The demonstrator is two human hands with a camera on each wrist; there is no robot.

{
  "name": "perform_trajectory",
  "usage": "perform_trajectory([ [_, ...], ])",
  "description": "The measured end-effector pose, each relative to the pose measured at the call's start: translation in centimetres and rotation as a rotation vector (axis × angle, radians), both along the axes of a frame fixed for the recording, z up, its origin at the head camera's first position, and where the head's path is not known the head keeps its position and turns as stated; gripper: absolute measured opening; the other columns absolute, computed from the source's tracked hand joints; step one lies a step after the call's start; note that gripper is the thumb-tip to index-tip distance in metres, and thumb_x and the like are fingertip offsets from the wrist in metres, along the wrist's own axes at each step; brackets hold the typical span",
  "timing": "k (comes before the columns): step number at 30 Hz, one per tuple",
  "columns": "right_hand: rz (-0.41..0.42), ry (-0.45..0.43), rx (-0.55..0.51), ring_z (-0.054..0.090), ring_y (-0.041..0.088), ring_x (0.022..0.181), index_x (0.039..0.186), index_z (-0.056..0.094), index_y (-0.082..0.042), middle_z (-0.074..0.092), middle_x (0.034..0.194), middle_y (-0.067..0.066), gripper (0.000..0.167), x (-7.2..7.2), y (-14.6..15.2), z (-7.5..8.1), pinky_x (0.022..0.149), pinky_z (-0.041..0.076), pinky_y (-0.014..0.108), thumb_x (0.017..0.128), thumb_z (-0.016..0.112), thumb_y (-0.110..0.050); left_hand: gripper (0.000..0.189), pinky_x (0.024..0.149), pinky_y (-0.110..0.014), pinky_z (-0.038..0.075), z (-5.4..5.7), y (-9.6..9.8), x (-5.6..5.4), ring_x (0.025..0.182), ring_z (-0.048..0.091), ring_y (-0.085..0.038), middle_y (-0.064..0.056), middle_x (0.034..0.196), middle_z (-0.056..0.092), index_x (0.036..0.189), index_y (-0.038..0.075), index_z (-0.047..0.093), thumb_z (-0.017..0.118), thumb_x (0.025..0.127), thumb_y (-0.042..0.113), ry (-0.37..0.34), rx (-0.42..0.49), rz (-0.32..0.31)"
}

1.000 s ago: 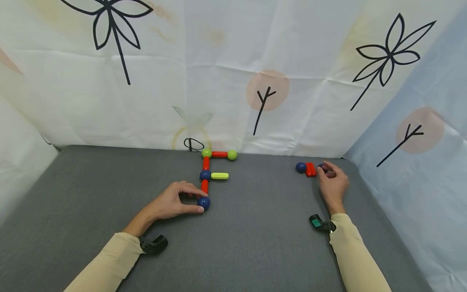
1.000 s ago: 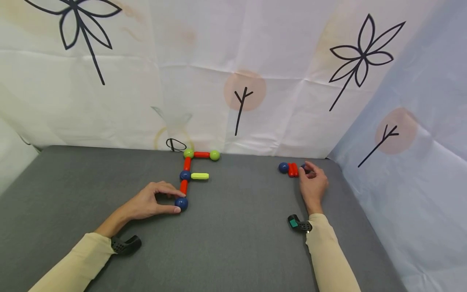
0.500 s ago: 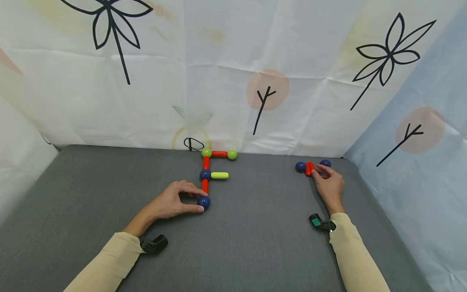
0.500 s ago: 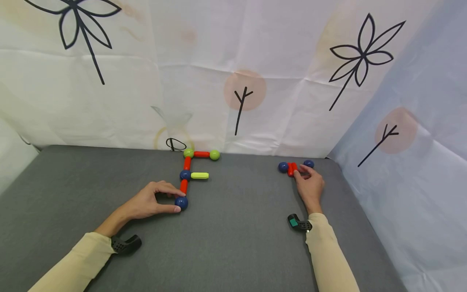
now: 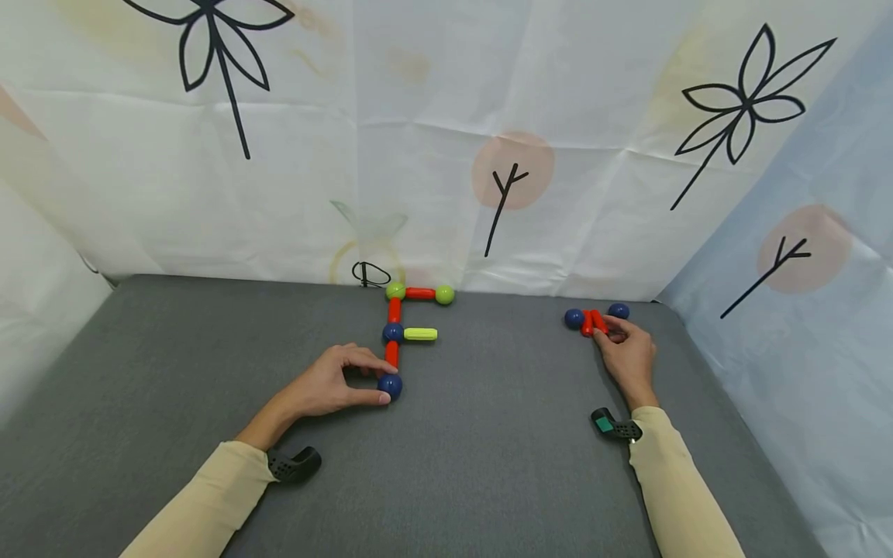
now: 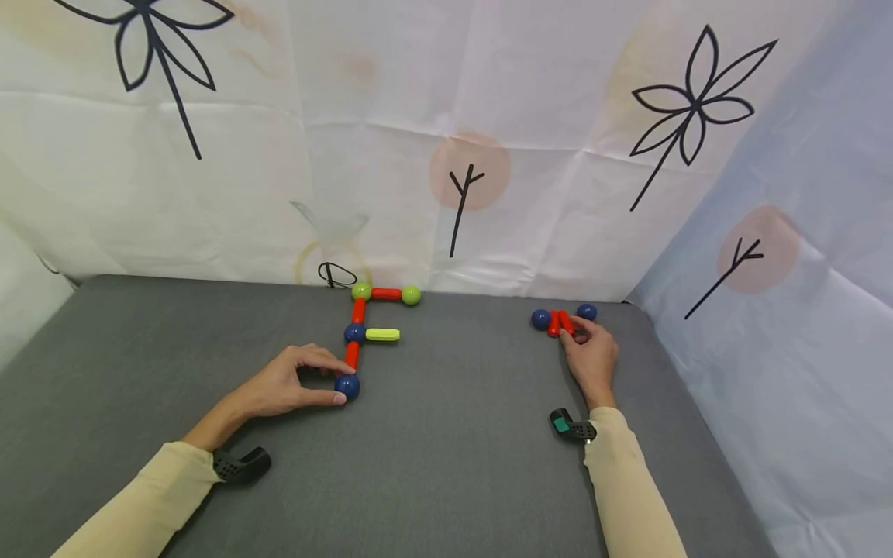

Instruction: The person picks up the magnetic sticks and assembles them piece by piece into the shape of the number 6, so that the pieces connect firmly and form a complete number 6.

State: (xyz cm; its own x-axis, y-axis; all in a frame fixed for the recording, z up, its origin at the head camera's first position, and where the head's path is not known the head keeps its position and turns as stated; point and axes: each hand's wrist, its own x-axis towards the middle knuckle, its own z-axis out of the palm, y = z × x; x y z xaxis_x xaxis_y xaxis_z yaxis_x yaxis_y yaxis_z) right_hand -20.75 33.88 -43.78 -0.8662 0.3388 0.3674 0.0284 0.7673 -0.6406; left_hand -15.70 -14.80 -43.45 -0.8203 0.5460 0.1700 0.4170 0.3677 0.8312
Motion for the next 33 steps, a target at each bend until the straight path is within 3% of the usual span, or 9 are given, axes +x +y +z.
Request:
perform_trajectory([
  [5,-0.038,0.035,-0.010,0.062,0.029,0.077,0.116,0.075,0.002,0.071,0.090,0.024,0.026,-0.1,-0.1,0.0,0.068,0.037,0.030,0.092,0.073,-0.009,0.038,0.087,-0.042,0.038,0.0,0.0,0.0,0.094,0.054,-0.018,0.014,0.102,0.071,0.115,0.024,0.079,0.089,0.080,0.032,0.001,0.001,-0.002],
  [10,-0.085,0.045,-0.092,0.055,0.006,0.072,0.116,0.075,0.001,0.072,0.100,0.024,0.027,-0.2,-0.1,0.4,0.064,0.036,0.016,0.093,0.073,-0.010,0.038,0.087,-0.043,0.038,0.0,0.0,-0.1,0.095,0.054,-0.018,0.014,0.102,0.071,0.115,0.024,0.079,0.089,0.080,0.033,0.006,0.001,-0.003],
  [12,-0.088,0.046,-0.135,0.051,-0.001,0.072,0.118,0.075,0.000,0.071,0.104,0.023,0.027,-0.2,-0.2,0.7,0.061,0.038,0.014,0.093,0.073,-0.011,0.038,0.088,-0.043,0.037,0.0,0.0,-0.1,0.095,0.054,-0.018,0.014,0.103,0.071,0.115,0.024,0.079,0.089,0.080,0.033,0.009,0.001,-0.004],
  [16,-0.060,0.048,-0.186,0.050,-0.003,0.073,0.120,0.074,-0.002,0.070,0.107,0.020,0.029,0.0,-0.7,1.7,0.059,0.038,0.014,0.095,0.072,-0.015,0.038,0.088,-0.044,0.037,0.0,-0.1,-0.1,0.095,0.054,-0.018,0.014,0.103,0.071,0.116,0.024,0.079,0.089,0.080,0.033,0.011,0.006,-0.007],
  [20,0.021,0.061,-0.205,0.052,-0.001,0.076,0.120,0.074,-0.002,0.070,0.108,0.017,0.028,0.1,-1.6,2.8,0.061,0.040,0.015,0.095,0.072,-0.015,0.038,0.088,-0.043,0.036,0.0,-0.1,-0.1,0.094,0.055,-0.018,0.013,0.104,0.072,0.116,0.024,0.079,0.089,0.080,0.032,0.008,0.010,-0.008],
  [25,0.180,0.061,-0.234,0.056,0.003,0.077,0.119,0.074,0.000,0.068,0.097,0.014,0.026,0.5,-3.5,3.8,0.063,0.043,0.015,0.094,0.073,-0.010,0.038,0.086,-0.042,0.037,-0.1,-0.1,-0.1,0.094,0.055,-0.017,0.014,0.103,0.071,0.116,0.025,0.079,0.088,0.080,0.035,0.007,-0.003,0.001],
  [33,0.431,-0.004,-0.205,0.056,0.015,0.078,0.121,0.073,0.000,0.066,0.097,0.019,0.027,1.3,-6.3,4.5,0.063,0.044,0.019,0.096,0.072,-0.009,0.038,0.088,-0.044,0.037,0.0,0.0,0.0,0.096,0.055,-0.017,0.013,0.105,0.072,0.116,0.025,0.079,0.088,0.081,0.035,0.005,-0.013,0.002],
])
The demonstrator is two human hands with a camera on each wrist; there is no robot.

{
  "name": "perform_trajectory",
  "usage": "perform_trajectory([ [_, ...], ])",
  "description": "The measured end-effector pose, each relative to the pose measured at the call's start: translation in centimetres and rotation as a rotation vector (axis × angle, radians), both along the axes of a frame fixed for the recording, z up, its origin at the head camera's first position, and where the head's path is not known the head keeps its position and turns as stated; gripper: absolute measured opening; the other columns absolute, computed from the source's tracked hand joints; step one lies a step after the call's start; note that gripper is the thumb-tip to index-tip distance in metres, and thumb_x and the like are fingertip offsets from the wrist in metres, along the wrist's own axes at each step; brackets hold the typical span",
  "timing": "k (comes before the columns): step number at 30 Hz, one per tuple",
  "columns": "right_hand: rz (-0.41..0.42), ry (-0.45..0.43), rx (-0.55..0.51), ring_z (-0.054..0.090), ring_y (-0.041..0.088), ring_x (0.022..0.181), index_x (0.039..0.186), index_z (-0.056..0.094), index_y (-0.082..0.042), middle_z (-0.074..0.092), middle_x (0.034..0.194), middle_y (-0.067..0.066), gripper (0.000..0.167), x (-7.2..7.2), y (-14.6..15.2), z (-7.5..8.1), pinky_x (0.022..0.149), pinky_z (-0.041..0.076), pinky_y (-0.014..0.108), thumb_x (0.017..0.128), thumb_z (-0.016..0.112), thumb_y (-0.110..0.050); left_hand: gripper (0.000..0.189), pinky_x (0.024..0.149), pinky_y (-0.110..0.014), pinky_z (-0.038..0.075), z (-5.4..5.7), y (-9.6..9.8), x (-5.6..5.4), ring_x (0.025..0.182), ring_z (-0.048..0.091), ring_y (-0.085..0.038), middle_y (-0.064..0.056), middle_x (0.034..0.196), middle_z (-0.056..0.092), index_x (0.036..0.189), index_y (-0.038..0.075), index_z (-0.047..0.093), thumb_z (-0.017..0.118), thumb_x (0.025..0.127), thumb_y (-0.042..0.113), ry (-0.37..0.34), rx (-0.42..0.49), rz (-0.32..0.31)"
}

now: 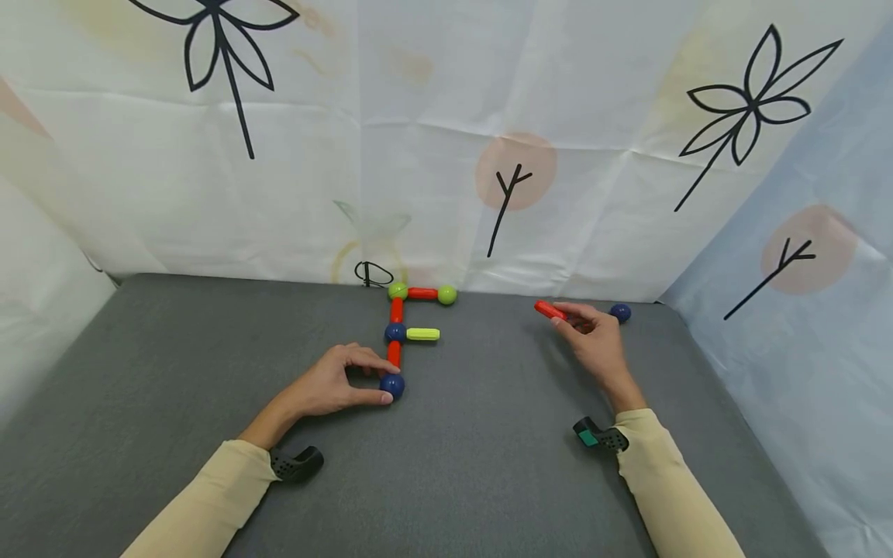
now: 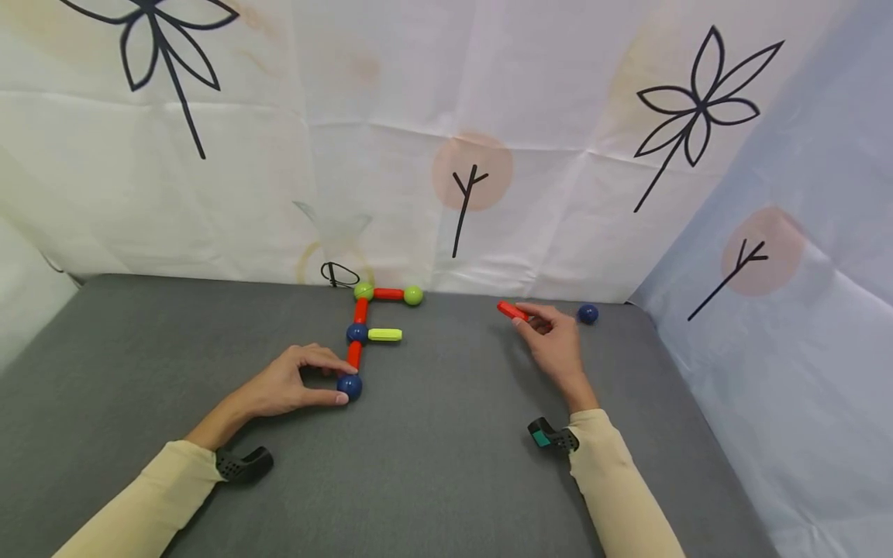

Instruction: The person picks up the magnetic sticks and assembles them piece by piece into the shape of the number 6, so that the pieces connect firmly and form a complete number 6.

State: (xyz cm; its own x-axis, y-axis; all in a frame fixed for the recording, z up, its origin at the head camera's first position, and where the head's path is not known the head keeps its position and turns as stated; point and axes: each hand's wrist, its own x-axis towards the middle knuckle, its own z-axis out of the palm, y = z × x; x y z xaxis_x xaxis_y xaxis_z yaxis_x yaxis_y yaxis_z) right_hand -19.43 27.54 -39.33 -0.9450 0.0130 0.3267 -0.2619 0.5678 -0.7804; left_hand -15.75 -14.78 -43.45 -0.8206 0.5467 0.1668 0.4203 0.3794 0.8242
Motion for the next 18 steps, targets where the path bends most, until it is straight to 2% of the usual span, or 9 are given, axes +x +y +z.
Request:
perform_trajectory([
  [5,0.124,-0.019,0.021,0.058,0.016,0.082,0.119,0.074,-0.001,0.068,0.100,0.018,0.026,0.3,-1.6,0.1,0.070,0.046,0.020,0.094,0.073,-0.006,0.038,0.087,-0.043,0.038,0.2,0.0,0.1,0.096,0.055,-0.017,0.012,0.106,0.072,0.116,0.024,0.079,0.088,0.080,0.035,-0.008,-0.003,0.002],
  [10,0.251,-0.086,0.022,0.061,0.023,0.087,0.120,0.074,-0.002,0.069,0.111,0.016,0.027,0.6,-3.1,0.0,0.074,0.048,0.029,0.094,0.073,-0.008,0.038,0.088,-0.043,0.038,0.1,0.0,0.0,0.096,0.055,-0.017,0.013,0.105,0.072,0.116,0.024,0.079,0.088,0.080,0.034,-0.007,0.000,0.002],
  [18,0.395,-0.137,0.018,0.062,0.027,0.091,0.119,0.075,-0.004,0.070,0.114,0.013,0.026,0.1,-5.4,-0.2,0.080,0.050,0.034,0.094,0.074,-0.011,0.038,0.088,-0.043,0.037,0.0,0.0,-0.1,0.095,0.055,-0.018,0.014,0.105,0.072,0.115,0.026,0.079,0.089,0.079,0.035,-0.009,0.010,0.004],
])
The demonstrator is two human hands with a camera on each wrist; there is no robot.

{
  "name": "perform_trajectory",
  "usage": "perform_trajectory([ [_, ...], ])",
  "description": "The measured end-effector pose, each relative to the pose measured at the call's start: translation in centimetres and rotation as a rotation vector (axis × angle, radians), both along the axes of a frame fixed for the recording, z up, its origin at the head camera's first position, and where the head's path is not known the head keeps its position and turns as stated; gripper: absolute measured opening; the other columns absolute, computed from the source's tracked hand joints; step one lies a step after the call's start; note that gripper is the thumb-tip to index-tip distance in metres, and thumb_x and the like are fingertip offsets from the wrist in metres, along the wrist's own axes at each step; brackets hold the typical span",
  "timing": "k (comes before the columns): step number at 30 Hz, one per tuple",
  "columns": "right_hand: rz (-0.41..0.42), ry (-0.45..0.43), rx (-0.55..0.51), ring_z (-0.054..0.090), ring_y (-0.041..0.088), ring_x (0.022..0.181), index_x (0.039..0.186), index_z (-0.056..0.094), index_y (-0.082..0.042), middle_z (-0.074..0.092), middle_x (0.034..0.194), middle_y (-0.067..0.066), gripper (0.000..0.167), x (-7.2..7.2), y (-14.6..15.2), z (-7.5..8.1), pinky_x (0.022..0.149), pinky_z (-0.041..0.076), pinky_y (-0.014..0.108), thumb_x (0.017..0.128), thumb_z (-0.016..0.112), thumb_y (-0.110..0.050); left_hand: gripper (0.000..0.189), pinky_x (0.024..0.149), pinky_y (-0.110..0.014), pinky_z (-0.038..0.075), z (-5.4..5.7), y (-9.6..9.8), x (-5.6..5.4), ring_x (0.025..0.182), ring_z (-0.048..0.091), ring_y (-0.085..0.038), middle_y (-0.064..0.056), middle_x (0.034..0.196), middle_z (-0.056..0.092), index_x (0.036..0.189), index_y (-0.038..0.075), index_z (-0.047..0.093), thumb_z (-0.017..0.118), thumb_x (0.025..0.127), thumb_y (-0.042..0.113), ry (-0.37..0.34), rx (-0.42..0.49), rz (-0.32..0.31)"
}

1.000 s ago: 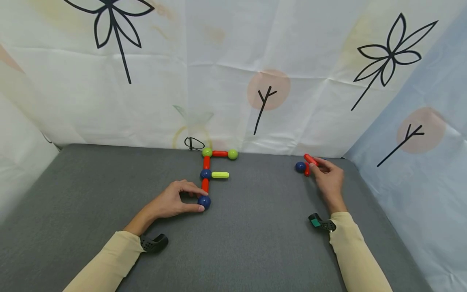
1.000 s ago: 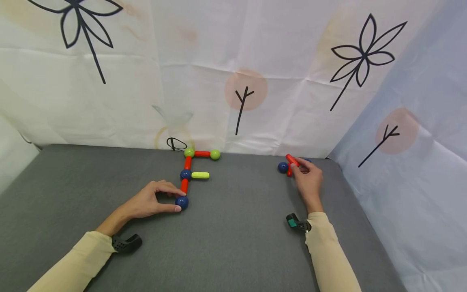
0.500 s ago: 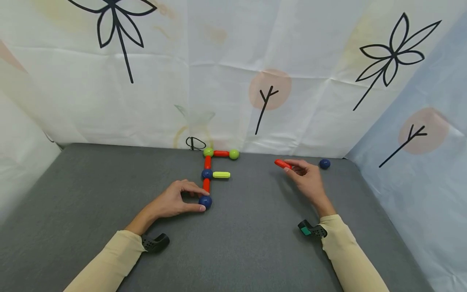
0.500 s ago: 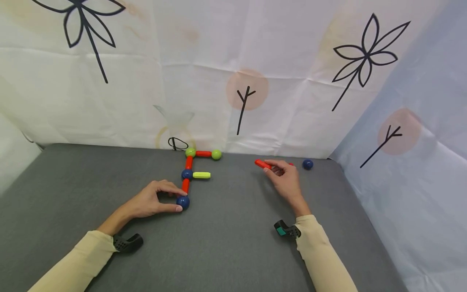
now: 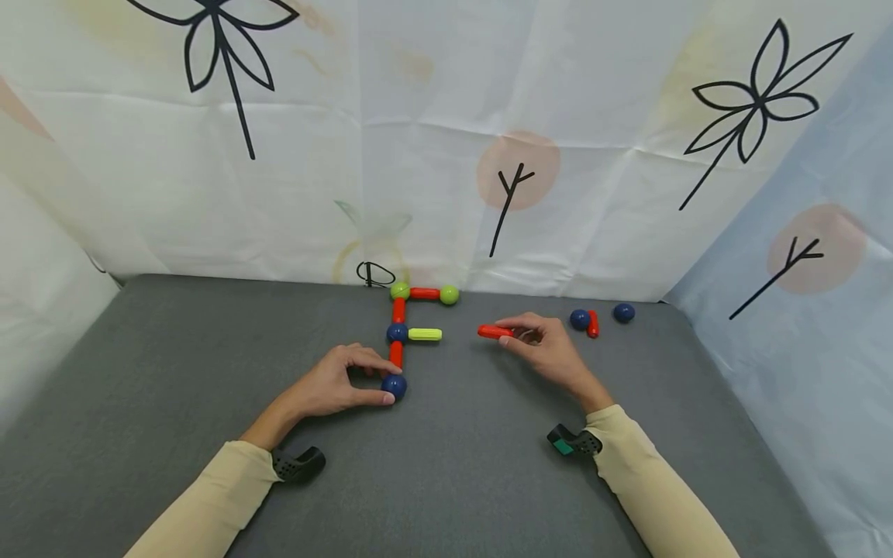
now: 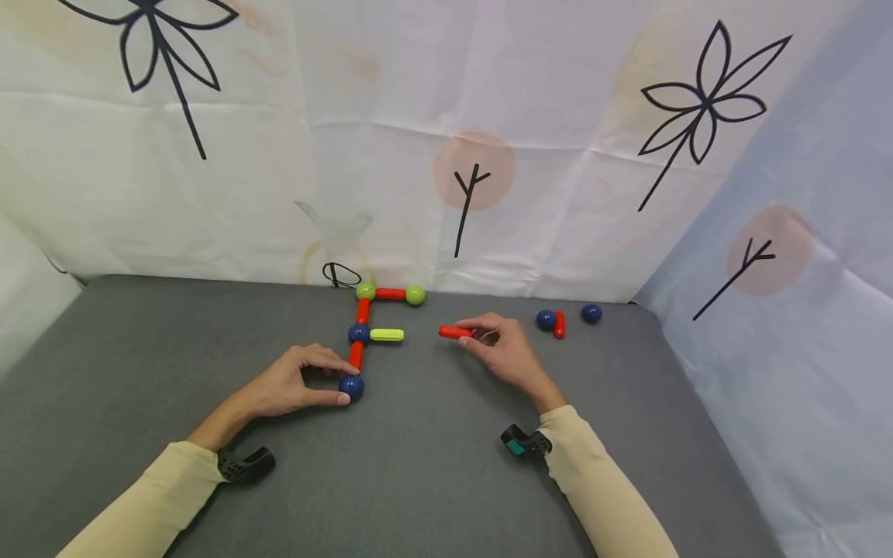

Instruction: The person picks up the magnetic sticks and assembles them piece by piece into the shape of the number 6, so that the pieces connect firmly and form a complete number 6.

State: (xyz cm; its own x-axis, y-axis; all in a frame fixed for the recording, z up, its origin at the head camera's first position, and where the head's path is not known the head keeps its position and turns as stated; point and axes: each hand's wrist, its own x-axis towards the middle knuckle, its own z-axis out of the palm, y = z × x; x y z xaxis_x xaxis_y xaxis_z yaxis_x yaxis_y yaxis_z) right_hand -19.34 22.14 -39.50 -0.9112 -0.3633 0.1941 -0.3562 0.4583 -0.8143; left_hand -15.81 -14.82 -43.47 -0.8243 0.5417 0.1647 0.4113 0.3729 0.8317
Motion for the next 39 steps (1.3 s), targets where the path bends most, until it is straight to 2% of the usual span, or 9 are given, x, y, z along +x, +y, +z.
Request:
perform_trajectory([
  [6,0.115,-0.027,-0.016,0.062,0.025,0.094,0.119,0.075,-0.005,0.070,0.112,0.009,0.026,0.1,-2.3,-0.3,0.083,0.051,0.036,0.094,0.074,-0.010,0.038,0.090,-0.045,0.036,-0.1,0.0,0.0,0.094,0.054,-0.018,0.013,0.104,0.072,0.115,0.026,0.079,0.089,0.079,0.035,0.009,0.005,-0.002],
  [12,0.210,-0.067,-0.062,0.063,0.023,0.092,0.118,0.075,-0.004,0.069,0.108,0.009,0.026,0.8,-4.6,-1.3,0.080,0.052,0.030,0.093,0.075,-0.006,0.038,0.090,-0.045,0.037,0.0,0.1,-0.1,0.095,0.055,-0.018,0.013,0.104,0.072,0.115,0.026,0.079,0.089,0.080,0.035,0.011,-0.001,-0.003],
  [18,0.280,-0.122,-0.062,0.062,0.021,0.089,0.120,0.075,-0.004,0.069,0.107,0.008,0.027,1.4,-6.1,-2.2,0.078,0.050,0.027,0.093,0.074,-0.007,0.038,0.089,-0.044,0.038,0.0,0.2,-0.1,0.096,0.055,-0.018,0.013,0.105,0.072,0.115,0.026,0.079,0.089,0.080,0.035,0.012,-0.004,-0.002],
  [23,0.320,-0.154,-0.093,0.060,0.025,0.087,0.122,0.073,-0.001,0.070,0.111,0.011,0.028,1.7,-6.5,-2.6,0.077,0.048,0.029,0.094,0.073,-0.006,0.039,0.088,-0.044,0.038,-0.1,0.1,0.0,0.095,0.055,-0.017,0.014,0.104,0.072,0.116,0.025,0.079,0.089,0.080,0.035,0.021,0.005,-0.006],
  [34,0.369,-0.110,-0.062,0.059,0.019,0.086,0.118,0.077,-0.010,0.070,0.103,0.002,0.025,2.2,-7.1,-3.1,0.075,0.048,0.028,0.093,0.075,-0.011,0.038,0.083,-0.040,0.038,-0.1,0.0,0.1,0.091,0.053,-0.017,0.015,0.102,0.072,0.116,0.025,0.079,0.089,0.080,0.034,0.026,0.002,-0.001],
  [39,0.366,-0.118,-0.057,0.060,0.016,0.093,0.119,0.076,-0.009,0.071,0.108,0.002,0.026,2.3,-7.3,-3.1,0.082,0.048,0.030,0.094,0.075,-0.011,0.039,0.085,-0.042,0.038,-0.1,0.0,0.0,0.092,0.054,-0.017,0.014,0.102,0.071,0.116,0.025,0.079,0.088,0.080,0.035,0.023,0.001,0.001],
])
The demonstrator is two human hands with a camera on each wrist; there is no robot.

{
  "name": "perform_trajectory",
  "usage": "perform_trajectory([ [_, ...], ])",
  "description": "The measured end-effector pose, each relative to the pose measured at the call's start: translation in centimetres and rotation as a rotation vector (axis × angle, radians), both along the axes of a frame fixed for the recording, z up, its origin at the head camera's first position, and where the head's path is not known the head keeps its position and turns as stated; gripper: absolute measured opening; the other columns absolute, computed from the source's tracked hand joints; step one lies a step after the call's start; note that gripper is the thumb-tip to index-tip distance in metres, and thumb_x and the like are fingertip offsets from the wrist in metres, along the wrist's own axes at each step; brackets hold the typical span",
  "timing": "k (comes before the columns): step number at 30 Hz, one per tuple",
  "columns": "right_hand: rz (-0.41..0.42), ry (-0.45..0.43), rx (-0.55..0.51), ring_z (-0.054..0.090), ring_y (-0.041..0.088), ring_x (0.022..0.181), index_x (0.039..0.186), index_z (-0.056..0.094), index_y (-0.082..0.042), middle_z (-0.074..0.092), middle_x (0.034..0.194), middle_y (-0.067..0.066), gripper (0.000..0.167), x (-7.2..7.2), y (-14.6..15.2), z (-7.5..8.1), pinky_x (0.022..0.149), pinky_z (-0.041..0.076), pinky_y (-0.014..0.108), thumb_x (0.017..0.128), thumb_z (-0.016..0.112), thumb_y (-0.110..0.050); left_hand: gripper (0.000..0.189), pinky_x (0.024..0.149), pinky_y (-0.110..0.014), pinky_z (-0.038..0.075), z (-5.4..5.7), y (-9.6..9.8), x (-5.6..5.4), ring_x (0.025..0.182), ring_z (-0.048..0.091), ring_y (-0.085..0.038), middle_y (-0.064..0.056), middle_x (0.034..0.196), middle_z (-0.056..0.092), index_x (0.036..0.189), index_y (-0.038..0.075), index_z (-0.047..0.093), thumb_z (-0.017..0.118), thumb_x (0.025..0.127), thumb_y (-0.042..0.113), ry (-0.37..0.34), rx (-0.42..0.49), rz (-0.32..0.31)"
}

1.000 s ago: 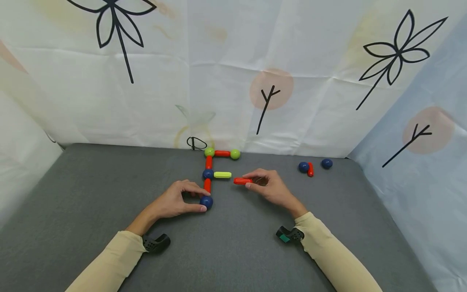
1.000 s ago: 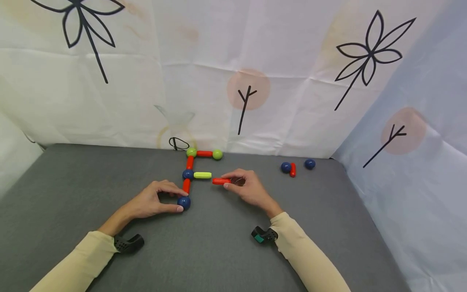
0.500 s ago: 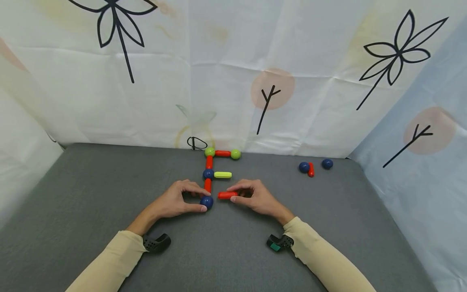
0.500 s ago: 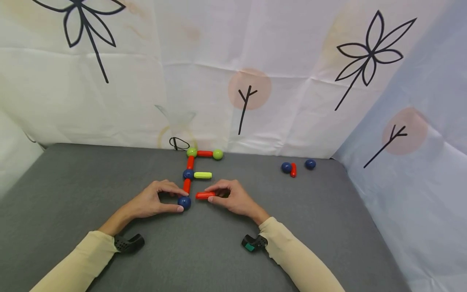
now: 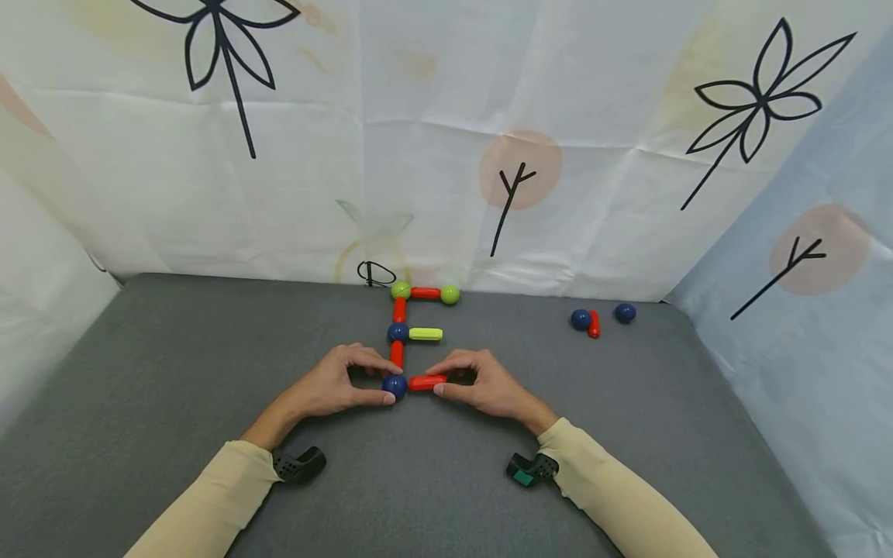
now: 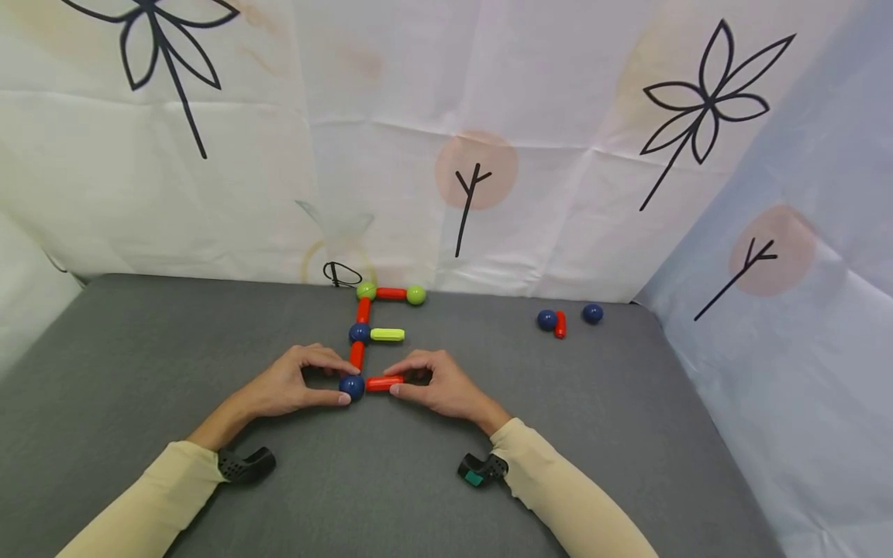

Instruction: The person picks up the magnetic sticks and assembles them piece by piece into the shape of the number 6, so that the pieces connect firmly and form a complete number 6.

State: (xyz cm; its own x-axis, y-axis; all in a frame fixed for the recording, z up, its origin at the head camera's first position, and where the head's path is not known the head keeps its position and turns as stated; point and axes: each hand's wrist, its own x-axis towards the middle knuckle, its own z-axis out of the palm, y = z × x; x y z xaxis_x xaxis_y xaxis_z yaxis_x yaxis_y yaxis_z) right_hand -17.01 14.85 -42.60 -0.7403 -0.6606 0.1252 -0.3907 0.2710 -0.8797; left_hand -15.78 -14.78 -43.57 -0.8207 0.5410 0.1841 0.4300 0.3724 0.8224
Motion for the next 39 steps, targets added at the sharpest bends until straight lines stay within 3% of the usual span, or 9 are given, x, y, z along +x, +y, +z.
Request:
perform_trajectory([
  [7,-0.006,-0.003,-0.012,0.056,0.017,0.087,0.118,0.075,-0.003,0.070,0.105,0.009,0.026,0.19,-0.19,0.06,0.076,0.044,0.029,0.093,0.074,-0.008,0.039,0.088,-0.045,0.037,-0.05,-0.04,-0.09,0.093,0.054,-0.018,0.014,0.102,0.072,0.116,0.023,0.079,0.089,0.080,0.034,-0.004,0.010,-0.005],
  [22,0.003,0.019,0.036,0.057,0.017,0.088,0.117,0.077,-0.015,0.070,0.102,-0.004,0.023,0.10,-0.08,0.06,0.077,0.044,0.030,0.094,0.075,-0.017,0.039,0.089,-0.045,0.037,-0.03,0.02,-0.04,0.094,0.055,-0.018,0.014,0.103,0.072,0.116,0.023,0.079,0.089,0.080,0.034,0.001,0.005,-0.008],
  [39,0.007,0.010,0.045,0.058,0.020,0.092,0.118,0.077,-0.014,0.070,0.102,-0.005,0.024,-0.04,0.01,-0.06,0.080,0.044,0.031,0.094,0.075,-0.018,0.039,0.085,-0.042,0.038,0.03,0.05,0.04,0.092,0.054,-0.017,0.014,0.103,0.071,0.117,0.023,0.078,0.088,0.081,0.034,0.003,0.000,-0.006],
])
